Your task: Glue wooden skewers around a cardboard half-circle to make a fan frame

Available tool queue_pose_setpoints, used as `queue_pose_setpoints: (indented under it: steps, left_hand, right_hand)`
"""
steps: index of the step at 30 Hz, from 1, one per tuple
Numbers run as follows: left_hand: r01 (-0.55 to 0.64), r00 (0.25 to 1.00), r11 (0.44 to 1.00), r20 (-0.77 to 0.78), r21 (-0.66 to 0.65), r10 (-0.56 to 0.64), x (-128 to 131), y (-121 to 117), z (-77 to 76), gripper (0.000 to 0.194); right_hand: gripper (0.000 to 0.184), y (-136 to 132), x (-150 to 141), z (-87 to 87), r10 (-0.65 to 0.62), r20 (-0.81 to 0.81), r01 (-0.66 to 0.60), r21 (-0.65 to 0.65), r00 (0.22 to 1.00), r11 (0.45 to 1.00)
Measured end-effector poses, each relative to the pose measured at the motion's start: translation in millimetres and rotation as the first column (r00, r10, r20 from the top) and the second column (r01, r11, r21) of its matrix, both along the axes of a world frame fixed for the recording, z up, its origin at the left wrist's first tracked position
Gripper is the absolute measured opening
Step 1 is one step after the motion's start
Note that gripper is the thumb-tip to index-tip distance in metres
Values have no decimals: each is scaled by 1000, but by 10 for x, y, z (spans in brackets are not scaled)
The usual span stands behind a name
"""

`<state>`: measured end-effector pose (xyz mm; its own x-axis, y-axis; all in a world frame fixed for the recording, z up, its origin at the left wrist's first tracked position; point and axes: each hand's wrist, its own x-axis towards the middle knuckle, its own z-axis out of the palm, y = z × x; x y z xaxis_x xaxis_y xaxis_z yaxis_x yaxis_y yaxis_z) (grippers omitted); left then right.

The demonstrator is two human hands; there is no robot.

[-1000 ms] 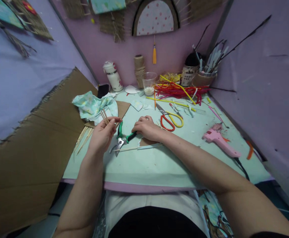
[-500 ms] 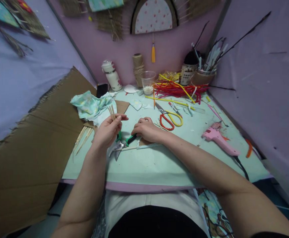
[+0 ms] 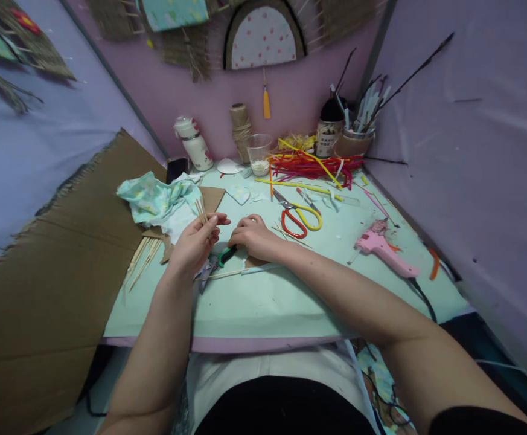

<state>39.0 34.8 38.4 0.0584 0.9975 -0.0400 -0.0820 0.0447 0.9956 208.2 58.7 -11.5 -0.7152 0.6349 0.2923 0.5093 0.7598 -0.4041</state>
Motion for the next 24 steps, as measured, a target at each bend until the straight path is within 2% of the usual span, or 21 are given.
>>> queue_pose_setpoints:
  steps: [4,10,15,20,24]
  left_hand:
    - [-10,1000,1000,9,-29,10,13,1,-13,22]
    - [1,997,995,80,-102,7,34,-16,-20,22]
    - [18,997,992,77,-125,-9,42,-22,-33,27]
    - [16,998,993,68,-117,-8,34,-9,-76,30]
    - [-32,996,996,75,-89,39,-17,32,-122,27]
  right_hand:
    - [30,51,5,-3,-3,21,3,33,1000,999]
    - [29,73,22,12,27,23,-26,-14,999,1000]
    - [31,87,25,21,66,20,-65,-43,998,997]
    - [35,113,42,-3,71,15,-72,24,997,997]
    - [33,182,29,-31,57,-1,-57,58,998,997]
